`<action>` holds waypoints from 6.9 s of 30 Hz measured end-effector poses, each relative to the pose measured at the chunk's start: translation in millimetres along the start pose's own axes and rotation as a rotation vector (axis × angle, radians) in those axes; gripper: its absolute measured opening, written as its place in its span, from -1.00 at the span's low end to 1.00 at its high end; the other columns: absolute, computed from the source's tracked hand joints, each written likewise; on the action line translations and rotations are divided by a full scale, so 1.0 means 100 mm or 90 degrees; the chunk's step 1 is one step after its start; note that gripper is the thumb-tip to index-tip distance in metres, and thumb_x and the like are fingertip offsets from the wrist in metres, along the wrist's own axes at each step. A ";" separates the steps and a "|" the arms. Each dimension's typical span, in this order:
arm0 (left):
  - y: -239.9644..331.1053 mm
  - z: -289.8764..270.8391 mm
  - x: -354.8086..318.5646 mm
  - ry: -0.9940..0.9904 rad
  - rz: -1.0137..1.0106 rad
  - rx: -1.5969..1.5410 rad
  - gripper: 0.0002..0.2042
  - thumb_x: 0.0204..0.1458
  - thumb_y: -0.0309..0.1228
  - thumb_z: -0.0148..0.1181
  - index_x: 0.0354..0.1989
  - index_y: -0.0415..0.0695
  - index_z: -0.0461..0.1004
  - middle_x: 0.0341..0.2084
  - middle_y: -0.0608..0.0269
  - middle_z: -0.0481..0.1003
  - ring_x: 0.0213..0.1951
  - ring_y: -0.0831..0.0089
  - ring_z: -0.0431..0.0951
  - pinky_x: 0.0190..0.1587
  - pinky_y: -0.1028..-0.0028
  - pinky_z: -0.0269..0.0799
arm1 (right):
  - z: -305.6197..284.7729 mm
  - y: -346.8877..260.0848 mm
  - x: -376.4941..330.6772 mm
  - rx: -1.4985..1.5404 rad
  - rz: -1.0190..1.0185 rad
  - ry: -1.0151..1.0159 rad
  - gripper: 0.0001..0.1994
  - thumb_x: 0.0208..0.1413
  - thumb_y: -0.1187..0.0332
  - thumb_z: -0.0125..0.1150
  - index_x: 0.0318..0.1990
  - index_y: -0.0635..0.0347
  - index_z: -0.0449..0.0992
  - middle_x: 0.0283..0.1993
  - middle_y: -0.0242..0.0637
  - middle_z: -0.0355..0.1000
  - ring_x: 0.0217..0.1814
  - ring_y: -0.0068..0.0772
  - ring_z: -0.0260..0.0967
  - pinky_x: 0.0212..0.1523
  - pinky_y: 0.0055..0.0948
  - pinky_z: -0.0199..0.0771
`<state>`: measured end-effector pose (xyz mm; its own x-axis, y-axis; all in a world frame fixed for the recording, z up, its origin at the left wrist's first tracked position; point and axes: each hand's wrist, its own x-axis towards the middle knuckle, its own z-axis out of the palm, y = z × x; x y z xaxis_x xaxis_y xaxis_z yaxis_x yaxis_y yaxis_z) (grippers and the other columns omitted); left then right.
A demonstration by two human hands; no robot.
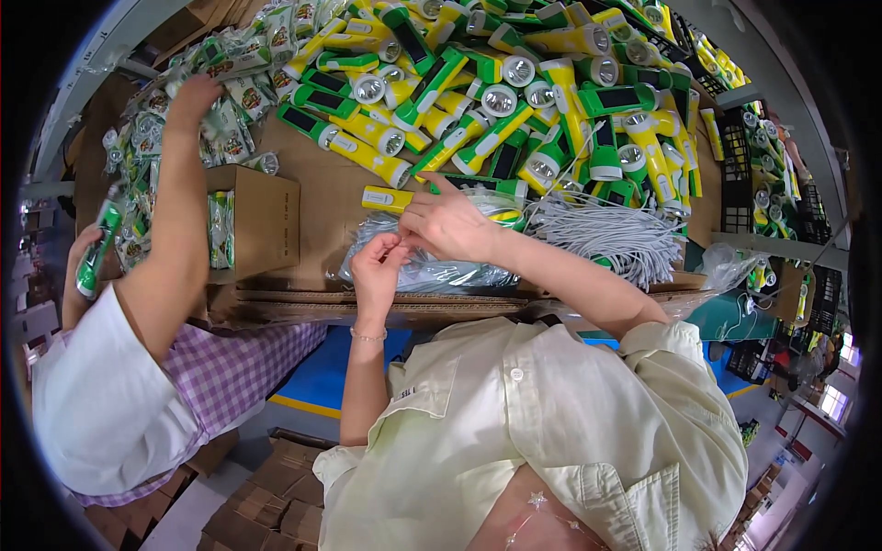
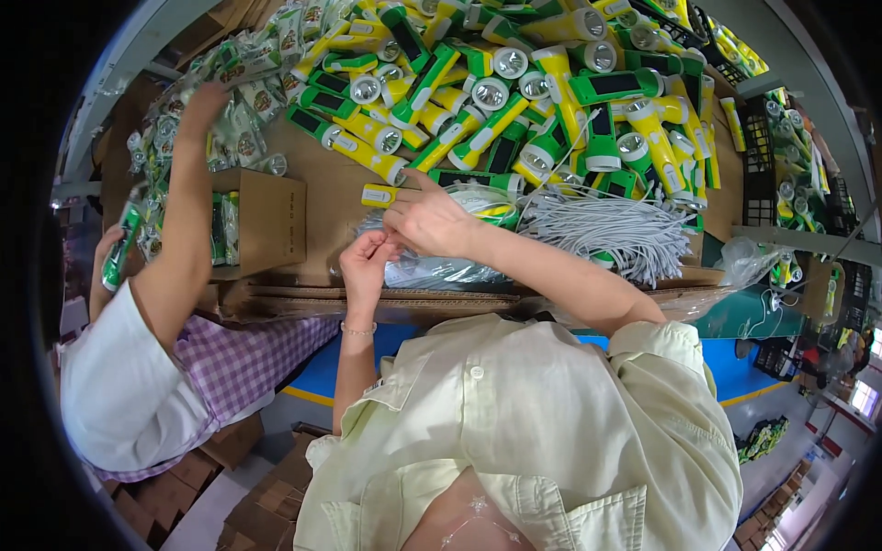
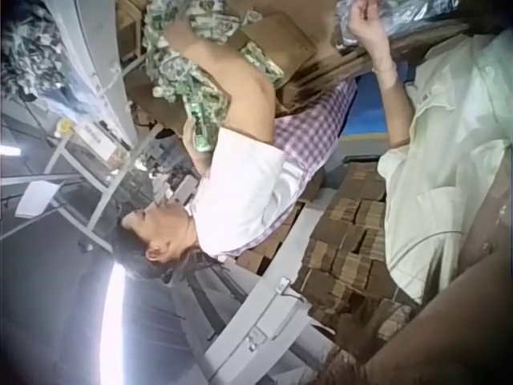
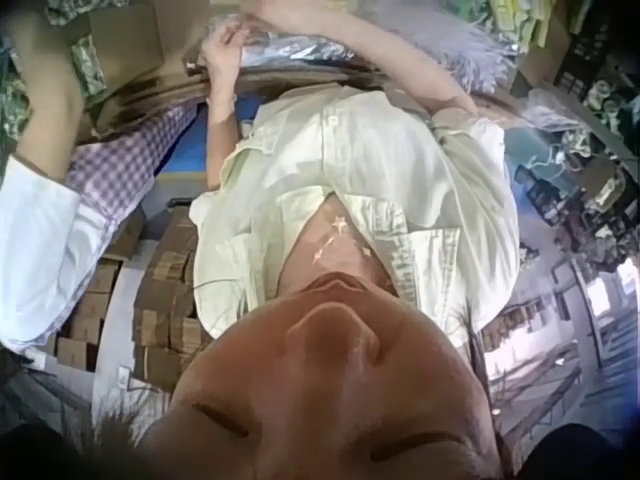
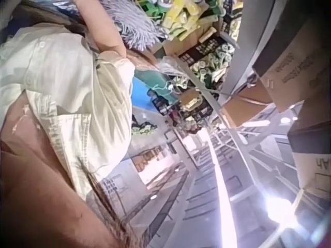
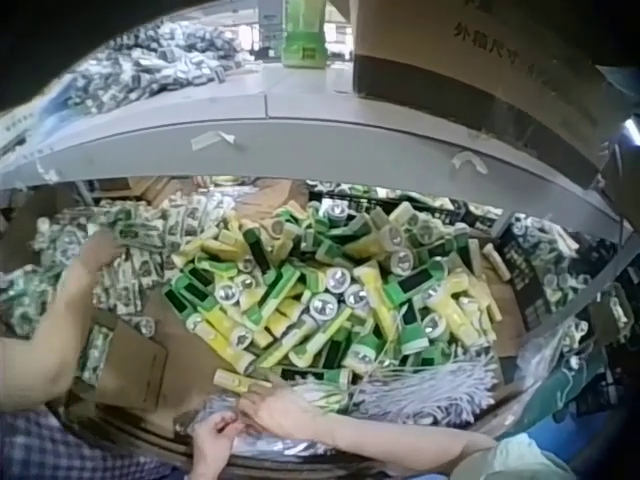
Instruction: Packaging handheld flashlights and charging cables into plastic bags.
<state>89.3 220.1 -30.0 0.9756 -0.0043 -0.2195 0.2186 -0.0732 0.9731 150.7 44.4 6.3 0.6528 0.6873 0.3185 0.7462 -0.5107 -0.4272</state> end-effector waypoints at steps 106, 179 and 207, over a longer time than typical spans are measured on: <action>0.92 0.17 -0.37 -0.025 0.238 0.409 -0.92 -0.12 -0.54 0.26 -0.46 -0.26 0.49 -0.55 0.15 0.52 -0.51 0.41 0.54 -0.40 0.48 0.44 | -0.50 -0.42 -0.51 -0.071 0.054 0.147 -0.86 -0.20 0.28 0.37 -0.44 -0.04 0.54 -0.30 -0.60 0.47 -0.17 -0.54 0.40 0.26 0.09 0.00; 0.69 0.14 -0.28 0.060 0.135 0.312 -0.83 -0.06 -0.47 0.09 -0.29 -0.11 0.56 -0.49 -0.11 0.45 -0.46 -0.04 0.48 -0.43 0.29 0.41 | -0.45 -0.17 -0.34 -0.086 0.056 -0.065 -0.53 -0.25 0.47 0.26 -0.06 0.08 0.36 -0.16 -0.29 0.45 -0.53 -0.17 0.45 -0.54 -0.28 0.47; 0.07 -0.01 -0.07 0.151 -0.034 0.406 -0.81 -0.07 -0.33 0.09 -0.51 -0.15 0.57 -0.55 -0.04 0.50 -0.40 -0.04 0.51 -0.32 0.15 0.43 | -0.64 0.12 -0.89 -0.199 -0.062 -0.112 -0.78 -0.30 0.41 0.12 -0.37 0.07 0.49 -0.43 -0.37 0.34 -0.36 -0.29 0.37 -0.42 -0.30 0.40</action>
<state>84.1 220.9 -21.3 0.9577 0.2294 -0.1736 0.2829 -0.6409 0.7136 109.9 -55.6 26.9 0.5647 0.8047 0.1832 0.8253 -0.5531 -0.1142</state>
